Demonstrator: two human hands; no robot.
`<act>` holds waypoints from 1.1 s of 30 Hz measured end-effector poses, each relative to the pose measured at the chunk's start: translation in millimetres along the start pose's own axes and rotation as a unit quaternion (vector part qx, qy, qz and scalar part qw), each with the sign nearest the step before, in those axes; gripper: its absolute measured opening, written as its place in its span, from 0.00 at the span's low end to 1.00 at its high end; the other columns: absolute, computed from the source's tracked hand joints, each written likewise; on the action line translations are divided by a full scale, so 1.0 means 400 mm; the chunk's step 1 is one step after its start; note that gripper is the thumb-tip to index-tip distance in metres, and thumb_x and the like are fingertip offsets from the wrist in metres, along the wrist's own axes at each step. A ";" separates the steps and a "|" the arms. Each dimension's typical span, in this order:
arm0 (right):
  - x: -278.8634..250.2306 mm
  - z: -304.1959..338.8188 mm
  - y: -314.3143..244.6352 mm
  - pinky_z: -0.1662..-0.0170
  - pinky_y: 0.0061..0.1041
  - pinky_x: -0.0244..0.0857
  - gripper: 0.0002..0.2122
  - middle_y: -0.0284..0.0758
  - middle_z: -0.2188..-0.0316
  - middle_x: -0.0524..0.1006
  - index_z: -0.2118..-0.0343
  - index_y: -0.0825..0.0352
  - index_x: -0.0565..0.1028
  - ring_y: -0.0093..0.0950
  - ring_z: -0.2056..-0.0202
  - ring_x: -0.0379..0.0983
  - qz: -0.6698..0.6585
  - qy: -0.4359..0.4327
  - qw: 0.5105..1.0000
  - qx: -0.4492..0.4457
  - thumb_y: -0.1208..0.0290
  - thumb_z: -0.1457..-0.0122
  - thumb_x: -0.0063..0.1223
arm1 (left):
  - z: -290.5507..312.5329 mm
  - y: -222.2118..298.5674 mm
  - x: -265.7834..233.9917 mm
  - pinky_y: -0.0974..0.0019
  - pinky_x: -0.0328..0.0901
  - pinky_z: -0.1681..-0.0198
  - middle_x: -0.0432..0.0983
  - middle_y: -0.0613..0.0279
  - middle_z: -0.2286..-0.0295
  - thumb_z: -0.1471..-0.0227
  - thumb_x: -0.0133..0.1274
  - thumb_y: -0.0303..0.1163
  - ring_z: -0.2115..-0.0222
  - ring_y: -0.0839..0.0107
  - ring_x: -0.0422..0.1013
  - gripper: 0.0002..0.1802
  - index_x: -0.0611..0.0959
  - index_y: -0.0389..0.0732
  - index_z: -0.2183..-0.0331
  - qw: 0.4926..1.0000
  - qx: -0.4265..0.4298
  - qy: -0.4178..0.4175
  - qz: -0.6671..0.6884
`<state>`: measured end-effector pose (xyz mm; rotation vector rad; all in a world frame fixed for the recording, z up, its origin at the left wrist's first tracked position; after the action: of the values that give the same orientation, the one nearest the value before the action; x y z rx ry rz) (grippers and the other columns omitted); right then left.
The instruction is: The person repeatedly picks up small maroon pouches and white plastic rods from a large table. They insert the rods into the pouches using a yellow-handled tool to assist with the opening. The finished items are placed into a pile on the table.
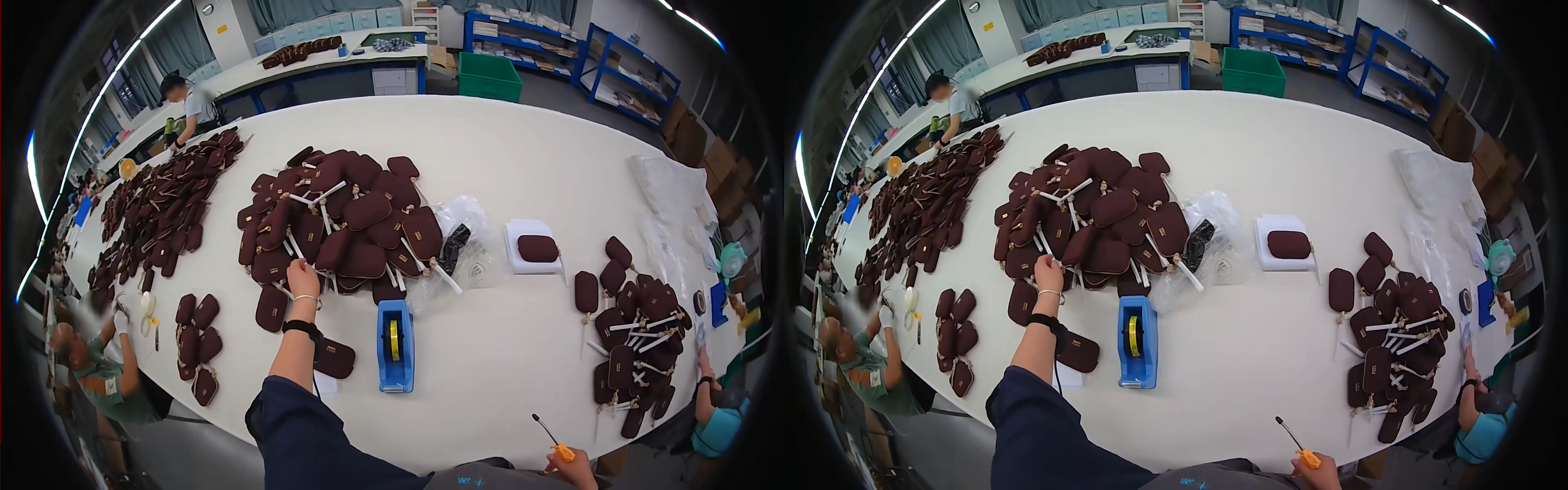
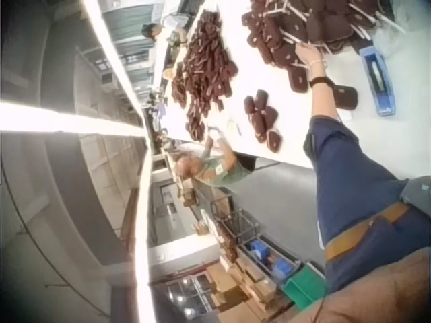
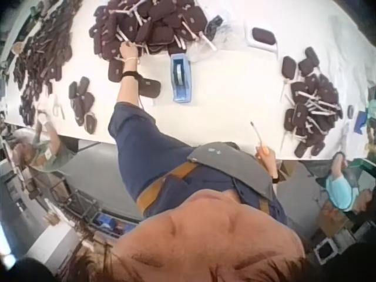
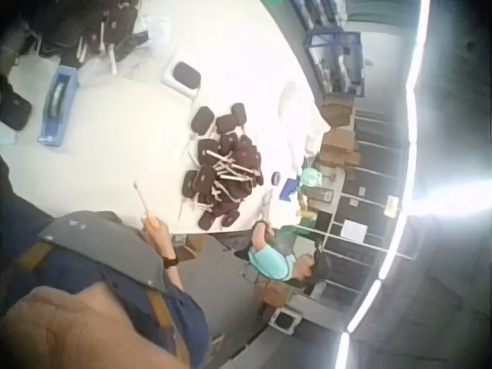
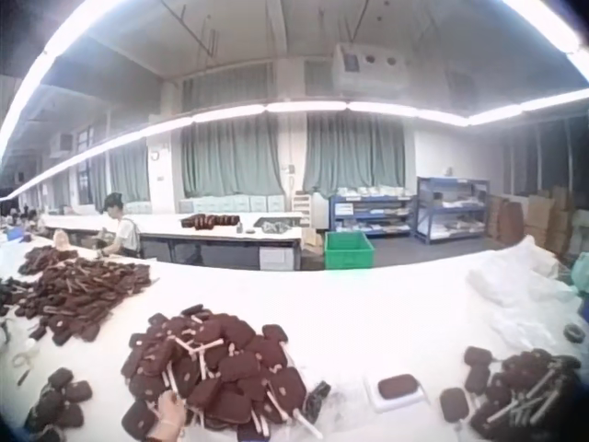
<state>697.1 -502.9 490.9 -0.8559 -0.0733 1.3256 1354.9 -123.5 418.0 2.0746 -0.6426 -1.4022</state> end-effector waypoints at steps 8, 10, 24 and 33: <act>-0.001 0.010 -0.091 0.71 0.22 0.65 0.13 0.33 0.80 0.76 0.70 0.71 0.76 0.22 0.76 0.71 0.000 0.014 1.000 0.015 0.63 0.43 0.53 | -0.109 0.001 -0.019 0.55 0.63 0.54 0.71 0.46 0.60 0.50 0.46 0.26 0.59 0.50 0.68 0.16 0.77 0.36 0.58 0.999 0.016 0.035 -0.039; -0.001 0.004 -0.078 0.72 0.22 0.65 0.14 0.33 0.80 0.76 0.68 0.71 0.76 0.22 0.76 0.71 -0.001 0.011 0.999 0.035 0.62 0.43 0.53 | -0.112 0.013 -0.010 0.54 0.62 0.53 0.71 0.47 0.58 0.50 0.46 0.26 0.58 0.50 0.67 0.16 0.76 0.37 0.57 0.997 0.015 0.038 -0.061; 0.016 -0.043 -0.007 0.74 0.24 0.64 0.14 0.36 0.83 0.74 0.75 0.68 0.76 0.23 0.80 0.70 0.304 0.089 0.888 -0.333 0.60 0.44 0.53 | -0.415 -0.052 0.170 0.63 0.67 0.71 0.75 0.56 0.75 0.52 0.50 0.27 0.75 0.65 0.72 0.27 0.67 0.44 0.48 0.981 0.030 -0.063 0.182; -0.031 0.011 -0.051 0.69 0.22 0.67 0.23 0.34 0.79 0.77 0.70 0.68 0.77 0.24 0.76 0.74 0.073 0.017 0.996 0.051 0.46 0.46 0.53 | -0.482 0.024 0.307 0.76 0.57 0.84 0.70 0.66 0.78 0.48 0.39 0.20 0.83 0.78 0.63 0.25 0.65 0.43 0.48 0.885 -0.164 -0.212 0.382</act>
<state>708.1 -511.4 511.0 -0.8083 0.0848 1.4380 1576.4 -177.6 400.6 1.0453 -1.1490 -1.3429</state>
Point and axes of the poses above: each hand's wrist, its own z-axis away from the middle knuckle, its own x-axis out of the palm, y = z × x, the point moved 4 cm from there along -z, towards the middle knuckle
